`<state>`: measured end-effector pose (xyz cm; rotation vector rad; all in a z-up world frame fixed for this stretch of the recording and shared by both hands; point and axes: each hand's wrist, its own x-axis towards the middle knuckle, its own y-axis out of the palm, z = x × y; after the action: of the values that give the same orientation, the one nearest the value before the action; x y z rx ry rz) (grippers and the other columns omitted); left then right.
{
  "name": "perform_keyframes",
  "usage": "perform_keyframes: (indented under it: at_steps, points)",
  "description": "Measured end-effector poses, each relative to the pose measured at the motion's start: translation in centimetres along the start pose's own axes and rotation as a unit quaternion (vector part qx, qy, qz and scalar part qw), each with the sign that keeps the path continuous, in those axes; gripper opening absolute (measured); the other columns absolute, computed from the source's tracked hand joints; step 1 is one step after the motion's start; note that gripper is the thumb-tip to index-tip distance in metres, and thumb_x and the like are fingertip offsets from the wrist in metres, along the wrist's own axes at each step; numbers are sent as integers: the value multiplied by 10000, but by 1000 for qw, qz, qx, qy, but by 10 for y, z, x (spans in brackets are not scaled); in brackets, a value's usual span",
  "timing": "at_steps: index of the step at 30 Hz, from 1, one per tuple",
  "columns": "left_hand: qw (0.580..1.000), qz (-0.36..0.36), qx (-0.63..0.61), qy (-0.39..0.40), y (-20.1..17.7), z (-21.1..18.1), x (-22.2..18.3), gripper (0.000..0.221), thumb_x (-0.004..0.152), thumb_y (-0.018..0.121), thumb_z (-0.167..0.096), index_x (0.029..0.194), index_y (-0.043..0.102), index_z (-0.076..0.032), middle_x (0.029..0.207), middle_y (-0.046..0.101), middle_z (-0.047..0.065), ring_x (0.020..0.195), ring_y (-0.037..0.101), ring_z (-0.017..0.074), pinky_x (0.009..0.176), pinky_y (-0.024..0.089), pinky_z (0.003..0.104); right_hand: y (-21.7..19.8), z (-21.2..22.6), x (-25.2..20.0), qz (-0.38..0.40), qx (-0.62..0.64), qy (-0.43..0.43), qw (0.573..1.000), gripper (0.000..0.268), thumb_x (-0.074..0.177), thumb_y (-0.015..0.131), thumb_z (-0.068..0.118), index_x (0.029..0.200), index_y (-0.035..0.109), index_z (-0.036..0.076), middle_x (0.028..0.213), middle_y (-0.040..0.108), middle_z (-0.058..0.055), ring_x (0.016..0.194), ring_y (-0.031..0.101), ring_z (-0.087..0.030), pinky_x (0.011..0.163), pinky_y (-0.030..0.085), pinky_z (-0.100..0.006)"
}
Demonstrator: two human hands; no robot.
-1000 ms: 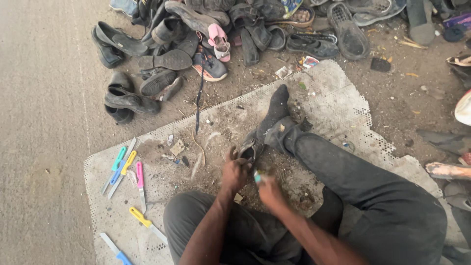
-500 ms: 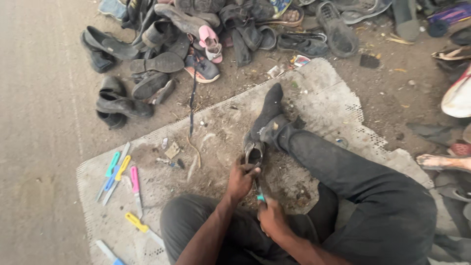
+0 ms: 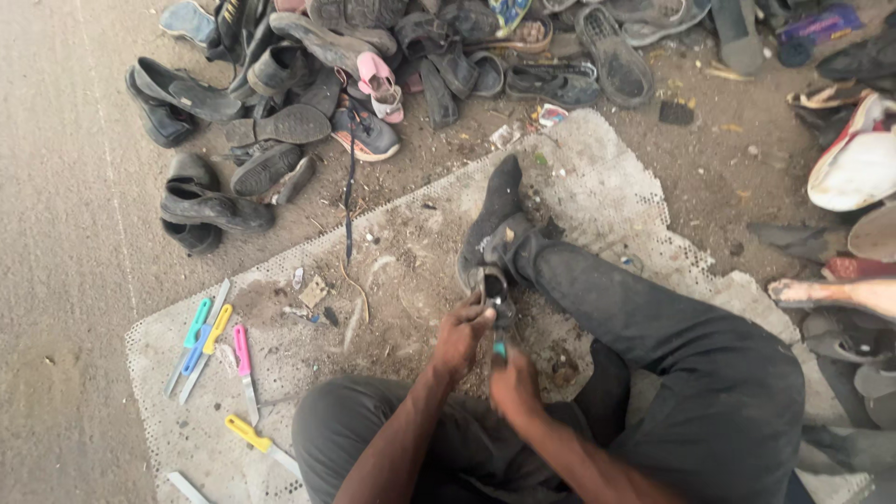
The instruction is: The person trims and repairs a black shoe using a knife and a hammer while sitting on the ground next to a pile of old footwear.
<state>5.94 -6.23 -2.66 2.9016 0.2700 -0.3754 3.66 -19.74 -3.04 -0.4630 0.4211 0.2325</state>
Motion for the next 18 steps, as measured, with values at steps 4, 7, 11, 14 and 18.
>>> perform_keyframes:
  at_steps: [4,7,11,14,18]
  points:
    - [999,34,-20,19,-3,17,4,326,1021,583,-125,1247,726,60,1483,519,191,1369,475,270,1160,350,385,16,-31,32,-158,-157,-187,957,172,927,619,177,950,685,20,780,705,-270,749,684,-489,624,523,-545]
    - [952,81,-296,-22,-4,32,19,418,1014,597,-93,1380,589,109,1323,644,173,1208,606,241,1100,440,374,15,-59,8,-117,-145,-182,965,266,873,584,155,1088,682,33,911,696,-291,885,664,-513,727,520,-568]
    - [948,58,-307,-62,-5,56,32,404,992,586,-83,1355,574,93,1270,686,136,1155,646,217,1046,495,364,19,-51,35,-122,-140,-123,975,221,921,616,209,1013,691,23,923,707,-283,914,680,-492,743,538,-544]
    - [939,72,-329,-73,-13,62,33,328,1088,601,-98,1326,614,127,1304,640,269,1139,605,323,1010,463,440,17,-32,48,-109,-90,-115,983,220,958,608,220,1028,697,31,834,712,-267,775,699,-455,645,551,-511]
    - [993,69,60,-80,-20,8,14,313,1007,569,-167,1187,743,21,1648,346,144,1525,325,310,1185,356,468,-1,-23,13,13,-2,4,1000,217,998,526,208,1102,656,69,655,659,-206,466,636,-333,454,505,-467]
